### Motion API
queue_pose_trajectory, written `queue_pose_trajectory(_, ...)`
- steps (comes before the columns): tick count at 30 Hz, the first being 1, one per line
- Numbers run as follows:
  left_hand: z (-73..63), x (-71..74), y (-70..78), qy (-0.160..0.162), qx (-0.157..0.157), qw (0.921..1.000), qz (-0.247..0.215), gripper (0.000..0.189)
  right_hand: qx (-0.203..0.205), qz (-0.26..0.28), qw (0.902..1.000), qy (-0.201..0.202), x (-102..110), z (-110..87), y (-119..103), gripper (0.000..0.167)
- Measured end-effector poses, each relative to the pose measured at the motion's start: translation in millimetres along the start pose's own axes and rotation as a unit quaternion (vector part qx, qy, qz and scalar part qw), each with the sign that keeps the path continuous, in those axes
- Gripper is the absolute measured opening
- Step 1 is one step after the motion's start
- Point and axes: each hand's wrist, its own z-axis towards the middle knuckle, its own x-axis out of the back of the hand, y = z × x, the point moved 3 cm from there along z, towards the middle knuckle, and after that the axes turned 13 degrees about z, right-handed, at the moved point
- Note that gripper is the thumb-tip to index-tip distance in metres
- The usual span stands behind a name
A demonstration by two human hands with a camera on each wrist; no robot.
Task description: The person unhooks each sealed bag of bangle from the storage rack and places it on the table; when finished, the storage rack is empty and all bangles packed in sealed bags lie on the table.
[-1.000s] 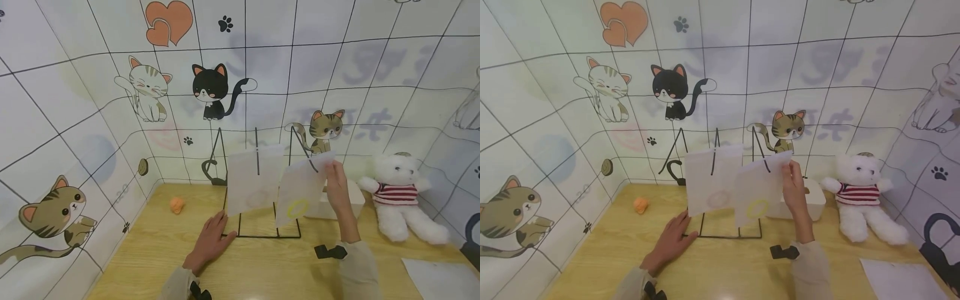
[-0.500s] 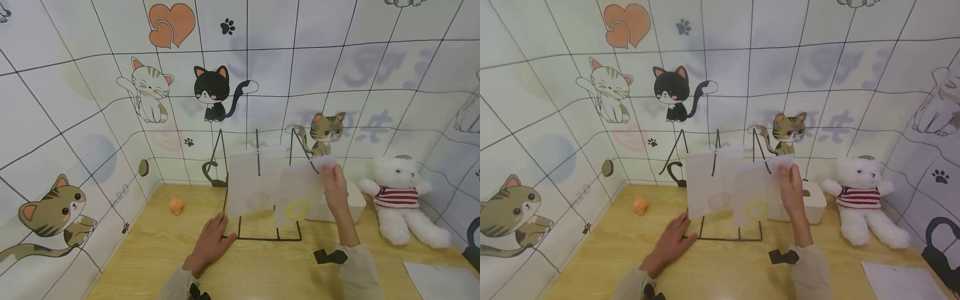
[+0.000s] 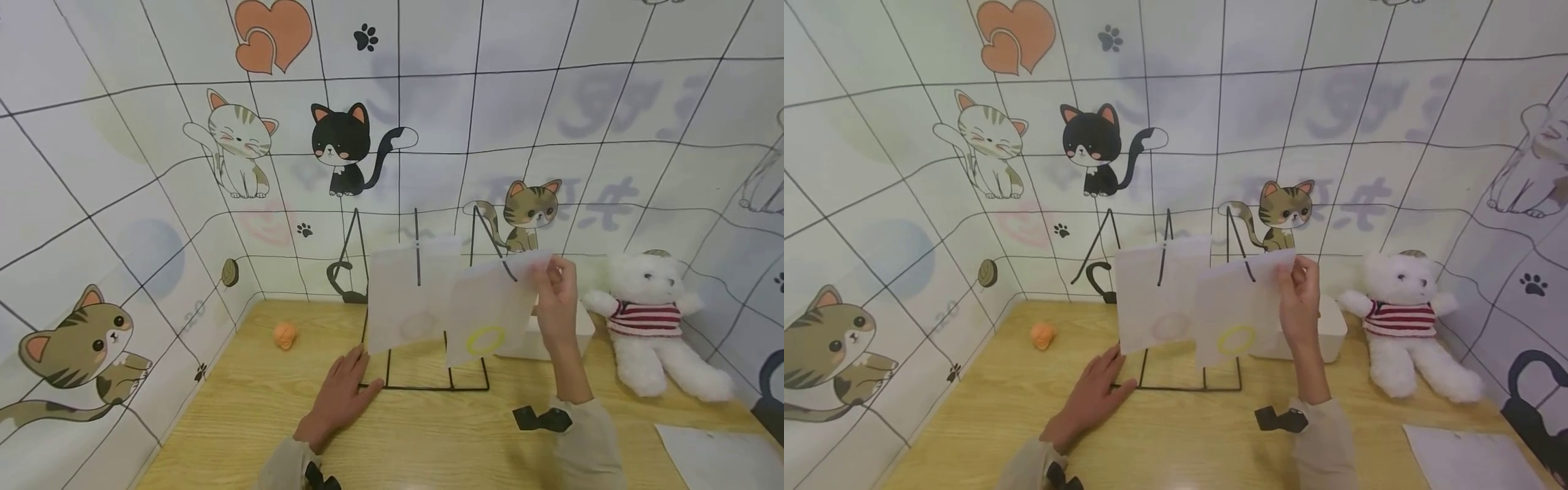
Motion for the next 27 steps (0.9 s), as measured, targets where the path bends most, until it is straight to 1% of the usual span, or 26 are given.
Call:
queue_pose_trajectory(2,0.4,0.1,0.4,0.000,0.002,1.0000,-0.001,0.071,-0.004,0.012,0.9999,-0.003,-0.6,0.8,-1.7,0.013)
queue_pose_trajectory(7,0.9,1.8,1.8,0.009,-0.002,1.0000,-0.003,0.070,0.003,0.001,1.0000,0.004,-0.4,1.8,-7.1,0.014)
queue_pose_trajectory(10,0.0,2.4,1.5,0.006,-0.002,1.0000,0.002,0.070,0.001,0.001,1.0000,0.010,0.7,1.4,-9.4,0.013)
queue_pose_trajectory(13,-0.5,3.6,1.1,0.002,-0.001,1.0000,0.002,0.069,-0.003,0.024,0.9997,0.008,1.6,1.1,-11.0,0.015)
queue_pose_trajectory(17,0.0,5.3,1.6,0.002,-0.001,1.0000,0.002,0.069,-0.004,0.059,0.9982,-0.007,1.7,0.9,-13.8,0.013)
queue_pose_trajectory(23,-1.0,4.6,2.0,-0.009,0.002,1.0000,0.001,0.071,0.001,0.082,0.9965,-0.017,1.7,-0.7,-17.1,0.011)
queue_pose_trajectory(27,-0.5,3.8,2.1,-0.007,0.001,1.0000,-0.001,0.071,0.009,0.095,0.9952,-0.024,2.6,-1.4,-19.3,0.013)
